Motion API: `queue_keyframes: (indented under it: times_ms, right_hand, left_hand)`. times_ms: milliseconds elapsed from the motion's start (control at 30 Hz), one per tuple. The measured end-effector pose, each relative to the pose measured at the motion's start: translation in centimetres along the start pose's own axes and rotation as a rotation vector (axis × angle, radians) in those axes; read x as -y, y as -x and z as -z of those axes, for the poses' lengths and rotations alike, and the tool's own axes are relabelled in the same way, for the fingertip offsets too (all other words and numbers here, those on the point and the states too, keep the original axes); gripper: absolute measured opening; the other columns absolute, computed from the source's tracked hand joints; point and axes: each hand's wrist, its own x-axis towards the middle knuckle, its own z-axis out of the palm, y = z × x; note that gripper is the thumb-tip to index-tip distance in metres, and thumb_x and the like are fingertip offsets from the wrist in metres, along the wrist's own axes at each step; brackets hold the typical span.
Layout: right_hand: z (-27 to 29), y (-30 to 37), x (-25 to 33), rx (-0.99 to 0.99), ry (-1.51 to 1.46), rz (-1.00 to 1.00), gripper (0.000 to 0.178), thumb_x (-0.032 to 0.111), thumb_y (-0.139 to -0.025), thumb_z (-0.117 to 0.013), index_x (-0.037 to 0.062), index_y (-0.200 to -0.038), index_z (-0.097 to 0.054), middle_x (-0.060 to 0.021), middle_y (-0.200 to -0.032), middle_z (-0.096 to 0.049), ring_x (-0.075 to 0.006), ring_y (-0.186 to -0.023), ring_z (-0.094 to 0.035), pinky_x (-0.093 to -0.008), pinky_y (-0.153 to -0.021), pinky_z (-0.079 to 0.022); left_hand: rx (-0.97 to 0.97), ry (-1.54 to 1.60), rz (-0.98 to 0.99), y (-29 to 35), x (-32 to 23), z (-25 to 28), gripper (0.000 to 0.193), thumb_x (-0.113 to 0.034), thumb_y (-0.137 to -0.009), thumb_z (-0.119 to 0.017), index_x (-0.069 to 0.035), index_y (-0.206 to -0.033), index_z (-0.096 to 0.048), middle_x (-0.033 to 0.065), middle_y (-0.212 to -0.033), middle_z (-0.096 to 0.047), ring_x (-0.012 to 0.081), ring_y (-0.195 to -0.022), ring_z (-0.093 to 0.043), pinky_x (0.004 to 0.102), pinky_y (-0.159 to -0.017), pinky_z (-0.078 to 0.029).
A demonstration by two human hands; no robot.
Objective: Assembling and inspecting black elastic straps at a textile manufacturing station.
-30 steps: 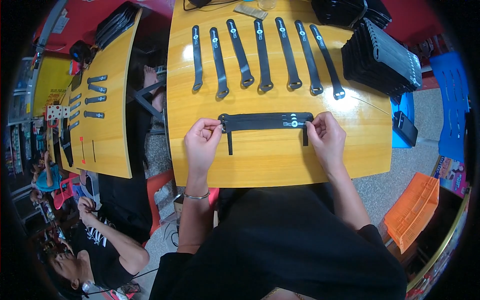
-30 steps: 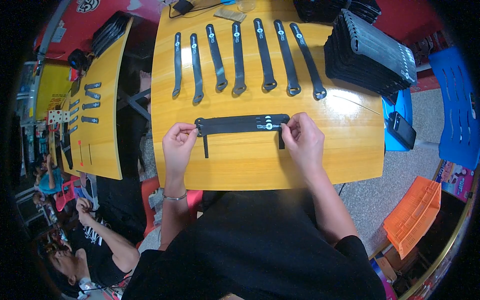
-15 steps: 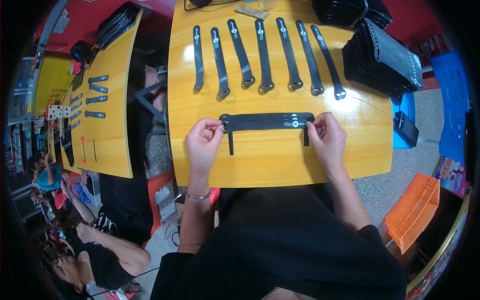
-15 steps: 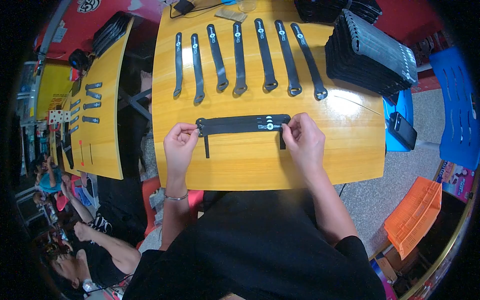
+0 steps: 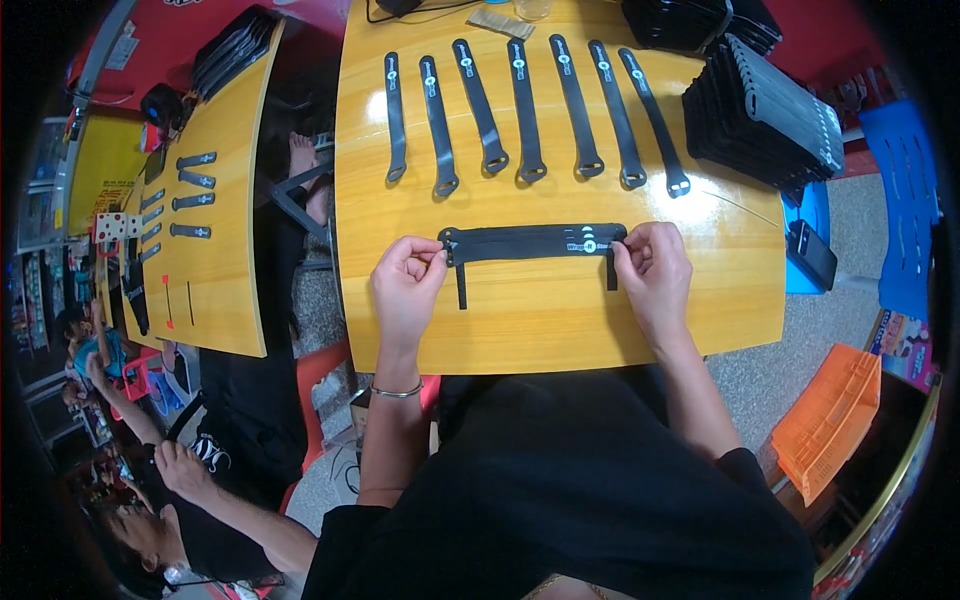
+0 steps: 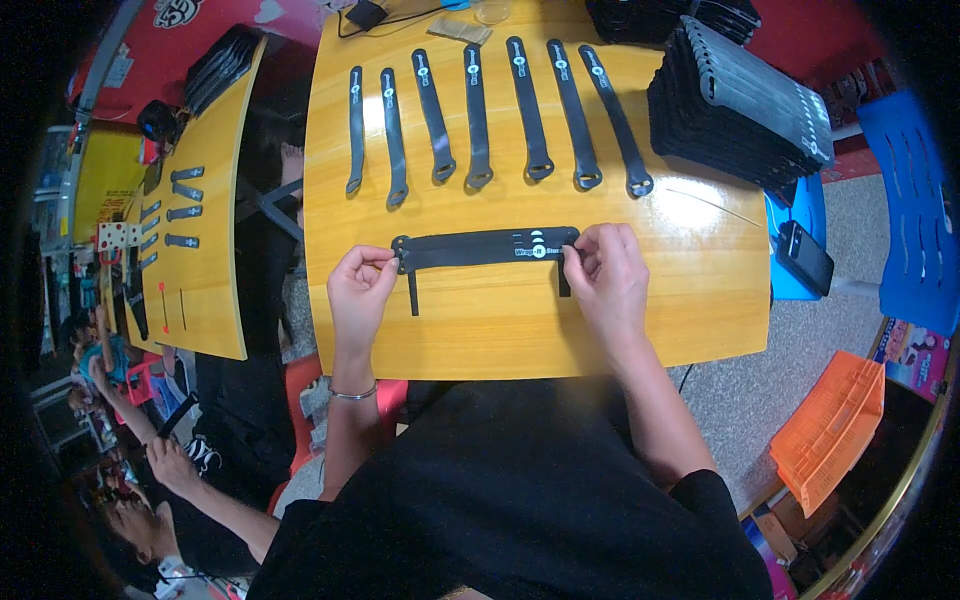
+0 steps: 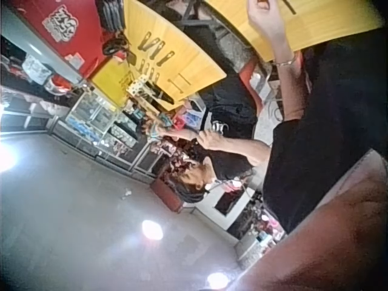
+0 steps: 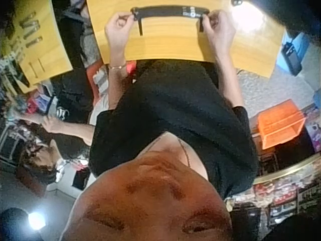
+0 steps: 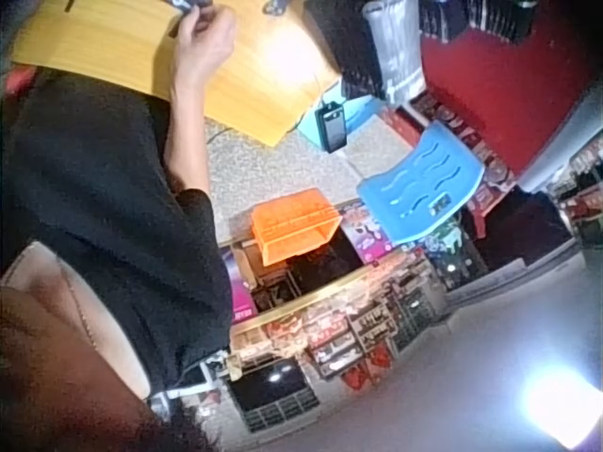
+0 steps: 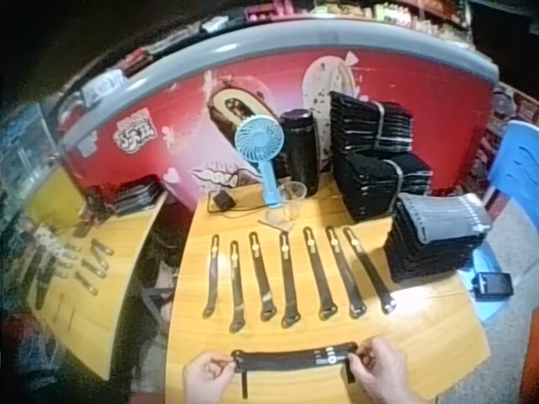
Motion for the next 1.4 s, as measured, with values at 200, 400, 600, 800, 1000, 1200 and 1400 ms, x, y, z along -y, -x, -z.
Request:
queue_keyframes:
  times_ms: [200, 400, 600, 800, 1000, 1200, 1400]
  right_hand:
    - [-0.2, 0.1, -0.9, -0.042, -0.105, 0.025, 0.014, -0.002, -0.077, -0.068, 0.0005, -0.085, -0.057, -0.0067, -0.082, -0.053, -0.0106, -0.059, -0.054, -0.0229, -0.052, -0.045]
    - [0.0, 0.4, -1.4, -0.050, -0.080, 0.133, 0.011, -0.004, -0.080, -0.063, 0.0006, -0.089, -0.061, -0.0065, -0.082, -0.053, -0.0113, -0.061, -0.055, -0.0226, -0.054, -0.045]
    - [0.0, 0.5, -0.9, -0.077, -0.143, 0.111, 0.010, -0.005, -0.081, -0.061, 0.0001, -0.089, -0.062, -0.0064, -0.082, -0.054, -0.0115, -0.063, -0.056, -0.0221, -0.056, -0.046]
    - [-0.1, 0.5, -1.5, -0.093, -0.212, 0.130, 0.008, -0.005, -0.082, -0.060, -0.0010, -0.090, -0.061, -0.0067, -0.083, -0.055, -0.0115, -0.064, -0.056, -0.0223, -0.057, -0.046]
    - [0.2, 0.6, -1.2, -0.086, -0.188, 0.134, 0.009, -0.004, -0.082, -0.061, -0.0013, -0.090, -0.060, -0.0072, -0.083, -0.055, -0.0125, -0.064, -0.056, -0.0233, -0.057, -0.047]
    - [0.2, 0.5, -1.1, -0.063, -0.188, 0.123, 0.009, -0.004, -0.082, -0.061, -0.0013, -0.090, -0.060, -0.0074, -0.083, -0.055, -0.0130, -0.065, -0.056, -0.0233, -0.058, -0.047]
    - [0.2, 0.7, -1.2, -0.072, -0.187, 0.126, 0.009, -0.005, -0.082, -0.061, -0.0015, -0.090, -0.060, -0.0072, -0.083, -0.055, -0.0129, -0.065, -0.057, -0.0234, -0.058, -0.047]
  left_hand:
    - [-0.044, -0.189, -0.123, 0.5, -0.5, 0.0, 0.011, 0.005, -0.076, -0.066, 0.002, -0.086, -0.062, 0.0030, -0.076, -0.055, 0.0031, -0.051, -0.042, 0.0180, -0.047, -0.034]
    - [-0.196, -0.476, -0.310, -0.1, -2.6, -0.2, 0.017, -0.006, -0.078, -0.069, 0.000, -0.092, -0.061, 0.0086, -0.085, -0.055, 0.0172, -0.070, -0.053, 0.0297, -0.063, -0.043]
    - [-0.430, -0.794, -0.444, -8.4, -1.0, 0.7, 0.056, -0.031, -0.080, -0.071, -0.003, -0.122, -0.048, 0.0197, -0.117, -0.047, 0.0356, -0.113, -0.044, 0.0418, -0.097, -0.035]
    - [-0.399, -0.900, -0.195, -11.3, 2.4, 3.5, 0.064, -0.036, -0.083, -0.066, -0.001, -0.130, -0.041, 0.0244, -0.125, -0.046, 0.0398, -0.115, -0.046, 0.0418, -0.096, -0.038]
    - [-0.287, -0.558, -0.097, -10.6, 2.8, 6.8, 0.043, -0.034, -0.086, -0.063, -0.001, -0.113, -0.057, 0.0175, -0.096, -0.065, 0.0360, -0.101, -0.057, 0.0400, -0.091, -0.043]
    - [-0.505, -0.797, -0.263, -11.2, 1.4, 6.4, 0.043, -0.035, -0.084, -0.067, -0.003, -0.113, -0.059, 0.0146, -0.098, -0.063, 0.0277, -0.094, -0.061, 0.0349, -0.083, -0.048]
    - [-0.351, -0.888, -0.408, -13.0, -0.5, 5.1, 0.037, -0.032, -0.078, -0.072, -0.003, -0.099, -0.063, 0.0143, -0.094, -0.062, 0.0313, -0.091, -0.059, 0.0385, -0.081, -0.048]
